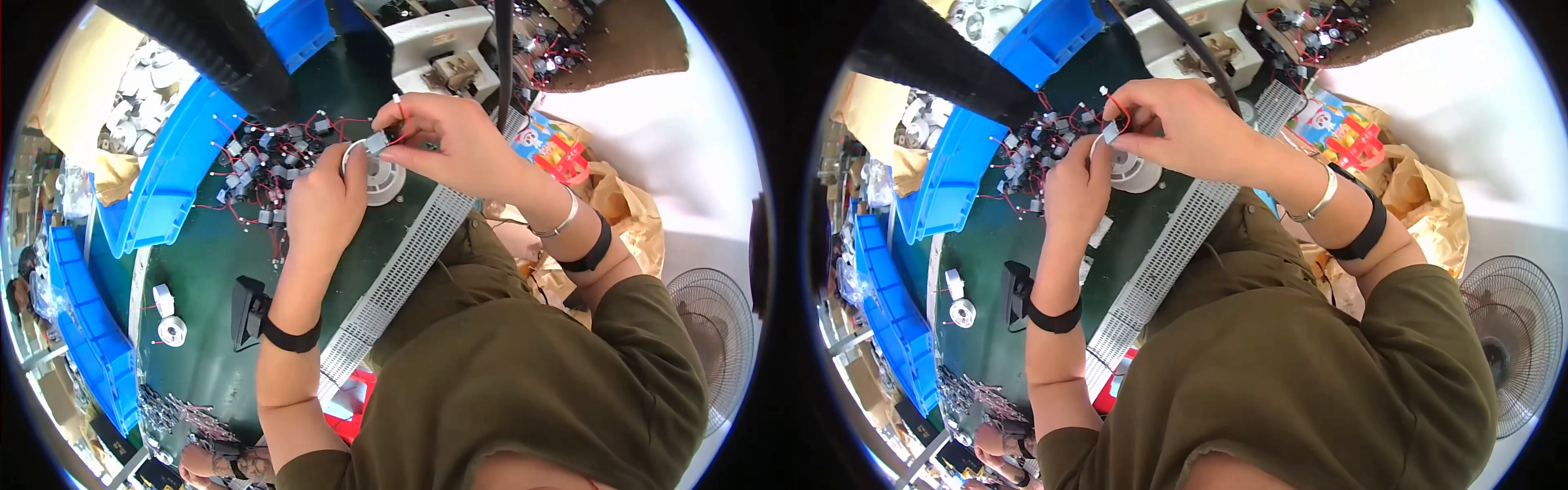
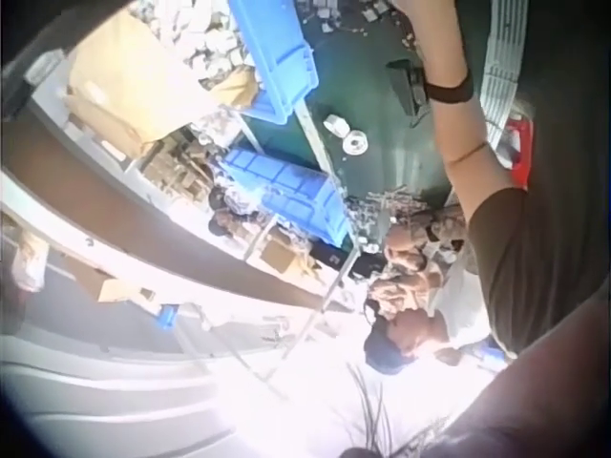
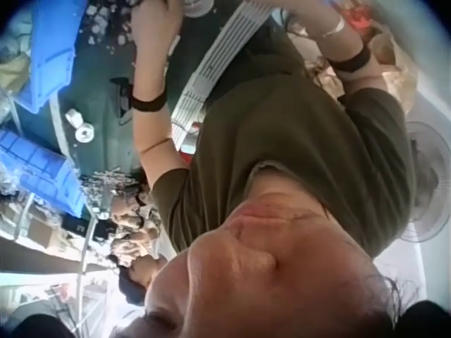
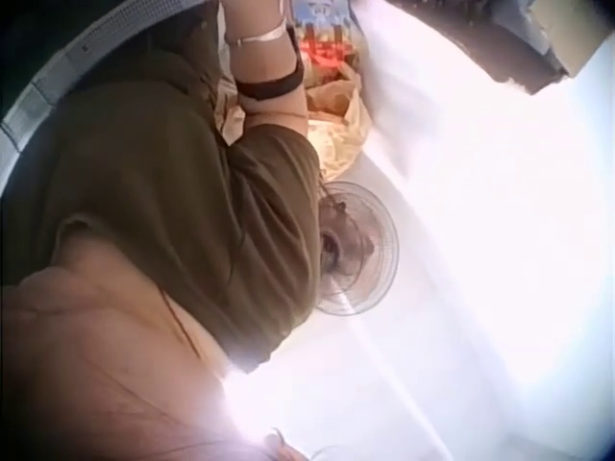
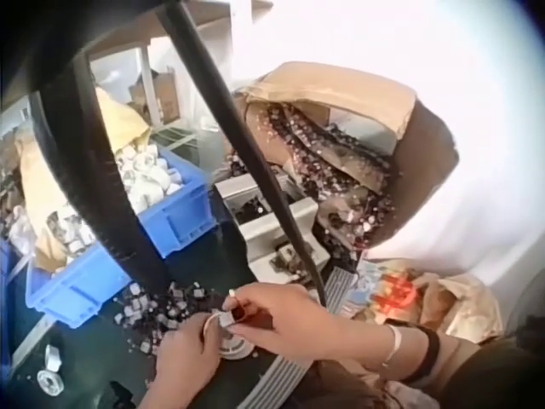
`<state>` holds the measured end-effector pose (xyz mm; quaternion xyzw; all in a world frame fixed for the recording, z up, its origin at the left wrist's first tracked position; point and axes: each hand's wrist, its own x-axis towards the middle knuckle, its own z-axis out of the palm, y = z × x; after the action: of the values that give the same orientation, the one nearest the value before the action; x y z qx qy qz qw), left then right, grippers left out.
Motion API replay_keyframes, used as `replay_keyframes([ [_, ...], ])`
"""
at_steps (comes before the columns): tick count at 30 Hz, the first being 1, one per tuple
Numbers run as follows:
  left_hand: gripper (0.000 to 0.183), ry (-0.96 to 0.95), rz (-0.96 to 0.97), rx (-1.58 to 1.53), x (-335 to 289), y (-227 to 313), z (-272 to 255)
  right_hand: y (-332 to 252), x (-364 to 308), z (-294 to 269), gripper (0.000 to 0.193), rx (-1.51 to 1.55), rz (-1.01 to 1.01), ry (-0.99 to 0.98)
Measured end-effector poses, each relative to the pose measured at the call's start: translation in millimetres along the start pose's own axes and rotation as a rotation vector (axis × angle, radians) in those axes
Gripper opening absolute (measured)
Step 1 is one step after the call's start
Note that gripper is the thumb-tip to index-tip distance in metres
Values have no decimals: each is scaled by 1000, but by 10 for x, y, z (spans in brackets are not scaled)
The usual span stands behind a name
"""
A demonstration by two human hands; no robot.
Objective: Assembling electronic components into a circular metal housing using an electric screwdriver.
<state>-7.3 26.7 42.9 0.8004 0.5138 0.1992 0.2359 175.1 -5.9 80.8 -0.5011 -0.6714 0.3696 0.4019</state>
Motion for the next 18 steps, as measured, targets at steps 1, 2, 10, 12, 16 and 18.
replay_keyframes([
  [1,35,-3,5,-6,-16,29,19,15,-11,-29,25,49,68,-34],
  [2,36,48,-17,1,-59,47,8,0,-37,-58,26,12,57,-47],
  [10,75,208,290,-131,-216,65,250,78,23,-122,26,-207,-182,-10],
  [12,73,236,199,27,-238,117,243,58,4,-89,26,-184,-150,-47],
  [16,71,207,278,-375,-215,39,342,114,12,34,24,-225,-127,-125],
  [18,71,230,264,-304,-203,24,350,152,28,110,21,-289,-145,-146],
])
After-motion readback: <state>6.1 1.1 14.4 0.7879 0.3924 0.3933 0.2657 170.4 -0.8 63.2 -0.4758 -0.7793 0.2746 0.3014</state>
